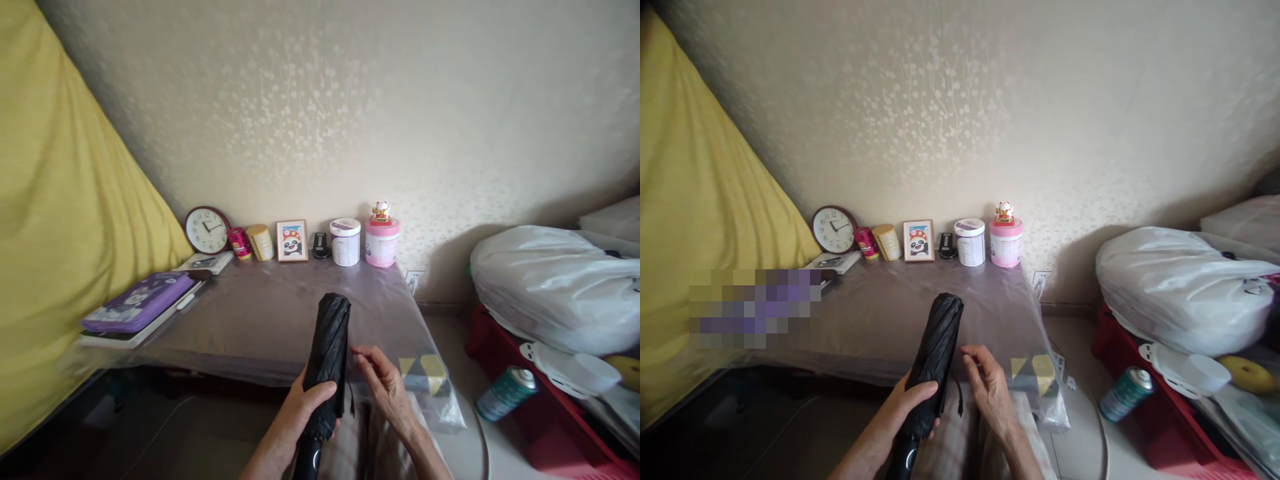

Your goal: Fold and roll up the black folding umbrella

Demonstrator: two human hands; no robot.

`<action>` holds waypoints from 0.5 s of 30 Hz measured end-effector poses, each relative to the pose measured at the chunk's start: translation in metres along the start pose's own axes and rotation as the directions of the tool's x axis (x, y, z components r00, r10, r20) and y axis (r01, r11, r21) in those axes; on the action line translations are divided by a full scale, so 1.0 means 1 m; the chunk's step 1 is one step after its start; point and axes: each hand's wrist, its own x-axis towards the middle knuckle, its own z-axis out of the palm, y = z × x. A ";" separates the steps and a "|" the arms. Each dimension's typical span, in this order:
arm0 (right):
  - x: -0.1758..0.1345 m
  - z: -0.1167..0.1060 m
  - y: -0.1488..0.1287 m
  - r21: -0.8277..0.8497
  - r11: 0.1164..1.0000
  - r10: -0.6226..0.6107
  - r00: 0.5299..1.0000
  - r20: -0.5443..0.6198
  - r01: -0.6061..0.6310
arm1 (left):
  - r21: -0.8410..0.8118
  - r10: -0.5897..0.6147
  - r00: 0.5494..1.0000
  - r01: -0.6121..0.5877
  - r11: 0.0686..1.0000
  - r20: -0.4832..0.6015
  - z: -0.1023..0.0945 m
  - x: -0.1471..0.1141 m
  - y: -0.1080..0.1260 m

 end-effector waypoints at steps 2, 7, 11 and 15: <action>0.001 0.000 0.003 0.039 0.999 0.030 0.999 0.011 -0.031 | -0.003 -0.008 1.000 0.008 1.000 0.009 -0.001 -0.003 0.003; -0.001 0.007 -0.004 0.129 0.991 0.013 0.981 0.194 -0.038 | -0.019 -0.012 0.999 0.013 1.000 0.042 0.001 -0.011 0.012; -0.004 0.005 -0.009 0.235 0.967 0.033 0.960 0.279 -0.101 | -0.028 0.008 0.998 -0.006 1.000 0.059 0.005 -0.013 0.020; -0.007 -0.009 -0.014 0.319 0.909 0.140 0.918 0.371 -0.268 | -0.028 0.018 0.993 -0.015 0.999 0.118 0.003 -0.011 0.027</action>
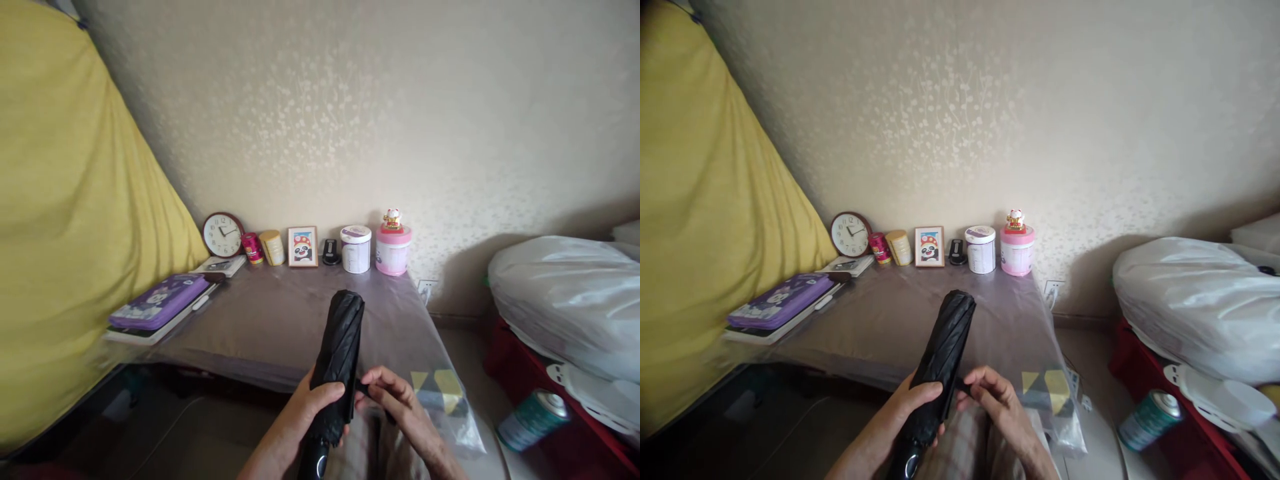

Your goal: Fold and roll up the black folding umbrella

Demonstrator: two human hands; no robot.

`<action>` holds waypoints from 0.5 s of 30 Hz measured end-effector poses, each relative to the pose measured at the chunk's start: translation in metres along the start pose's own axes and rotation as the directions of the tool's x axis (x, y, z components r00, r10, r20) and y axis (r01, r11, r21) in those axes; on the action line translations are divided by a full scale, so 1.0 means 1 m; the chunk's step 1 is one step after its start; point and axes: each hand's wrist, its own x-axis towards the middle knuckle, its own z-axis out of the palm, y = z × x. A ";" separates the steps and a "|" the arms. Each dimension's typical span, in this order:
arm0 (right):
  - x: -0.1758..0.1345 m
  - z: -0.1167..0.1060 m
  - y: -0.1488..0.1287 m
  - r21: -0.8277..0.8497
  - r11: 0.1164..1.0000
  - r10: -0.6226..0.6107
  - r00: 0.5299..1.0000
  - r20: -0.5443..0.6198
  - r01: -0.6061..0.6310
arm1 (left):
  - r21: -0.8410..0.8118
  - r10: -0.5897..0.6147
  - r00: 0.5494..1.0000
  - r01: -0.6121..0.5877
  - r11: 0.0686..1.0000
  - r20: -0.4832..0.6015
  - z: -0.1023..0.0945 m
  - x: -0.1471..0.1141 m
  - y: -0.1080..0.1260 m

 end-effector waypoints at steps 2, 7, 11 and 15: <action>-0.004 -0.003 -0.003 0.054 0.998 0.037 0.999 -0.011 -0.037 | -0.006 -0.001 1.000 0.001 1.000 0.008 -0.002 0.001 0.001; -0.006 0.002 -0.009 0.019 1.000 -0.019 1.000 -0.025 0.019 | -0.009 -0.015 1.000 0.015 1.000 -0.005 -0.004 0.003 -0.002; -0.003 0.005 -0.014 -0.153 0.976 -0.167 0.982 -0.092 0.152 | -0.006 -0.036 0.999 0.036 0.999 0.030 -0.004 0.004 0.000; -0.001 0.003 -0.011 -0.199 0.954 -0.252 0.961 -0.117 0.226 | -0.003 -0.031 0.999 0.031 1.000 0.028 -0.004 0.006 0.001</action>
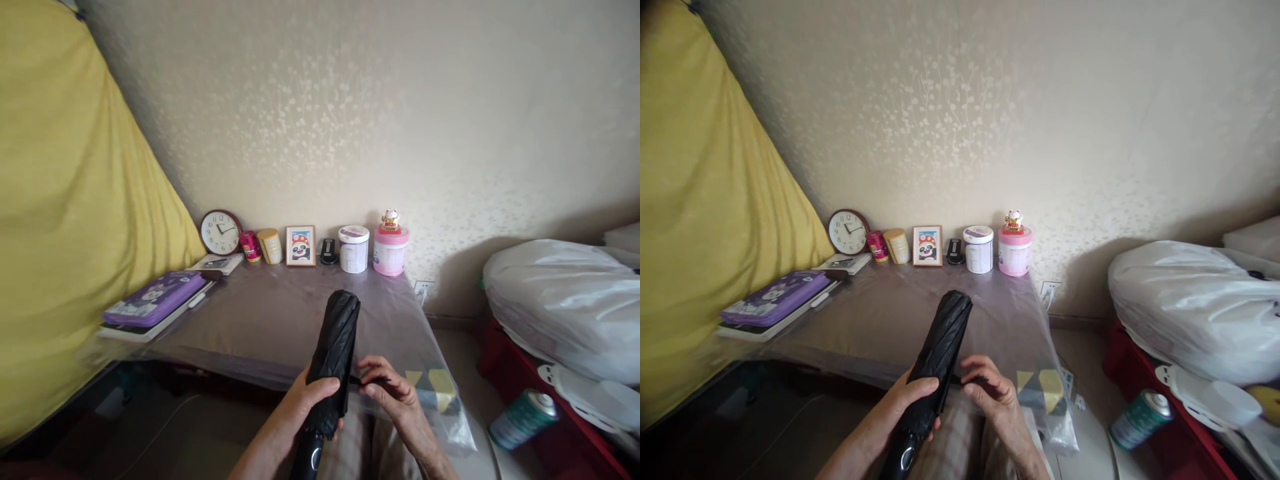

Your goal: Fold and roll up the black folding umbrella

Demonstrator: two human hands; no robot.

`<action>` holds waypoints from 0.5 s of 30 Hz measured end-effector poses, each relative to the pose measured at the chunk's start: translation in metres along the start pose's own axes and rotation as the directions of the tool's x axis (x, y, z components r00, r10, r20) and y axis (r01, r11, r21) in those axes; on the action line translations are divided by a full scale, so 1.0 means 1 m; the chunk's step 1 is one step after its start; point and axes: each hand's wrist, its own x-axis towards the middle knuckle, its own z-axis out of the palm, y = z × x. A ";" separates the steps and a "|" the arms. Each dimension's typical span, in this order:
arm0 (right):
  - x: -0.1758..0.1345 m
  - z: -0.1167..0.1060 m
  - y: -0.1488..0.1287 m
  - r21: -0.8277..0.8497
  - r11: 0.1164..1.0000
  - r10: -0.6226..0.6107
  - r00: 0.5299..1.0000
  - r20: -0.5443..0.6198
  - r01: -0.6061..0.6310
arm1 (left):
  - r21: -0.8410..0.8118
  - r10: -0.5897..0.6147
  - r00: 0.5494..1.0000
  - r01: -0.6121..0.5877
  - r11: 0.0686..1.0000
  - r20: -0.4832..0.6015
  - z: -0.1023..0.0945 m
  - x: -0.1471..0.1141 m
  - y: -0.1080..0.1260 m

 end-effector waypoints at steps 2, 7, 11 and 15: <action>-0.001 0.000 0.004 0.053 0.998 0.016 1.000 0.003 -0.017 | 0.002 0.006 1.000 -0.006 1.000 -0.005 0.001 0.001 0.000; -0.005 -0.003 0.016 0.063 0.997 0.037 0.999 -0.018 -0.036 | 0.011 0.041 0.999 -0.041 0.999 -0.033 -0.001 0.002 0.001; -0.008 -0.010 0.020 0.072 0.996 0.065 0.996 -0.063 -0.060 | 0.031 0.055 0.998 -0.054 0.998 -0.039 0.001 0.000 0.006; -0.005 -0.010 0.008 0.095 0.995 0.005 0.995 -0.103 0.005 | 0.122 0.100 0.994 -0.095 0.988 -0.037 0.011 -0.005 0.009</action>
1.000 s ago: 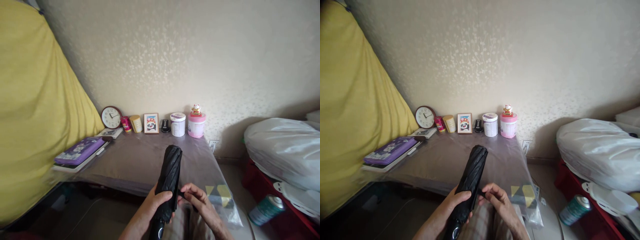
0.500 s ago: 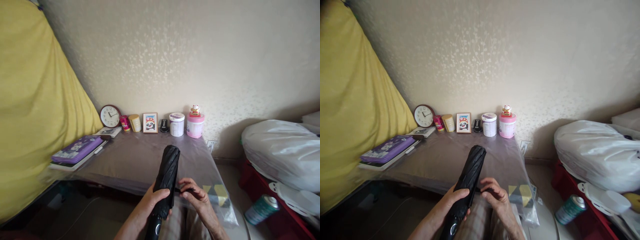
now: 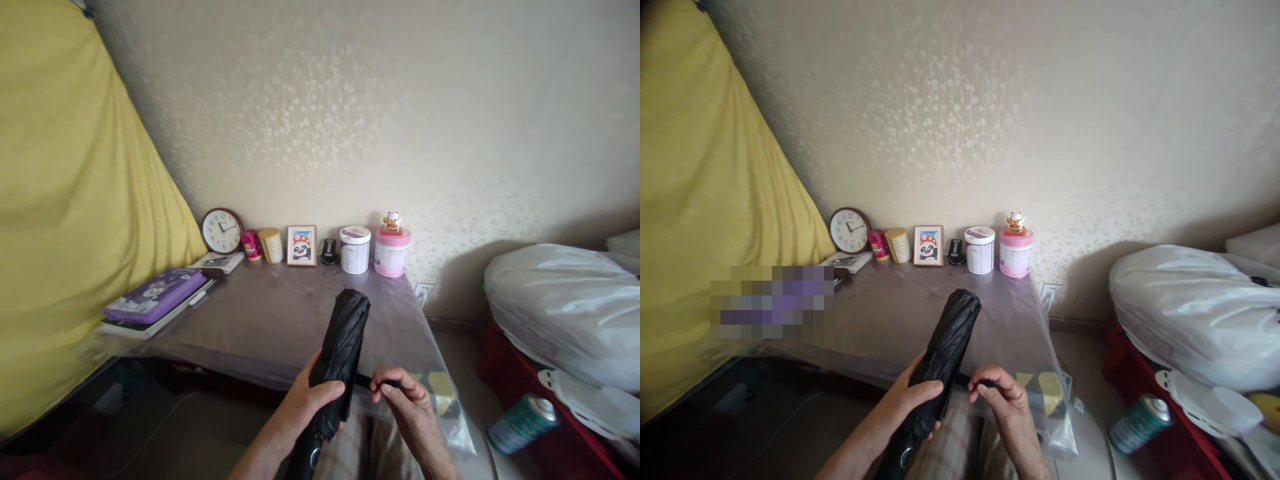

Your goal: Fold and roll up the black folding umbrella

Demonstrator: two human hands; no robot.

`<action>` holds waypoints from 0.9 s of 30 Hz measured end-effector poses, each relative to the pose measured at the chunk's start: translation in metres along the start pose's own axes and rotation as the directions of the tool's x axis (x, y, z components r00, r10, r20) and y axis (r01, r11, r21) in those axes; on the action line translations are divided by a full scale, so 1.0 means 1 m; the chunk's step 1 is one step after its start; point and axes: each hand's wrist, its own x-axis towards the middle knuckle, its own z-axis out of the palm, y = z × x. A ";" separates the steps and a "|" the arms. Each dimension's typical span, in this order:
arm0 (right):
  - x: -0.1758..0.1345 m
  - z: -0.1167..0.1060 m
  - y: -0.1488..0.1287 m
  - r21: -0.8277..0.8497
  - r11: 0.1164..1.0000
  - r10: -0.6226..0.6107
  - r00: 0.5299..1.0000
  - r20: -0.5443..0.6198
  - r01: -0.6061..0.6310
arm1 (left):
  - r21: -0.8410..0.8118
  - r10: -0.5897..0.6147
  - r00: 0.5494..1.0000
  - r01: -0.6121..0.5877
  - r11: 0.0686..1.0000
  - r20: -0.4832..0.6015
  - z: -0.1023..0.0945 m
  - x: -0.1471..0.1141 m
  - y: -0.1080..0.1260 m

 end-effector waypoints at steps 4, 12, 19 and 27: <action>0.005 0.011 -0.020 -0.103 0.992 -0.068 0.993 0.094 0.077 | 0.104 0.106 0.994 -0.105 0.989 0.002 0.009 -0.001 0.001; 0.004 0.022 -0.022 -0.191 0.963 -0.156 0.970 0.185 0.191 | 0.169 0.209 0.977 -0.212 0.963 0.035 0.013 0.001 -0.006; 0.001 0.026 -0.020 -0.193 0.966 -0.142 0.977 0.159 0.172 | 0.306 0.301 0.954 -0.288 0.907 0.005 0.018 -0.003 -0.004; 0.003 0.026 -0.008 -0.378 0.851 -0.270 0.920 0.283 0.366 | 0.310 0.300 0.954 -0.284 0.907 -0.005 0.014 0.003 -0.021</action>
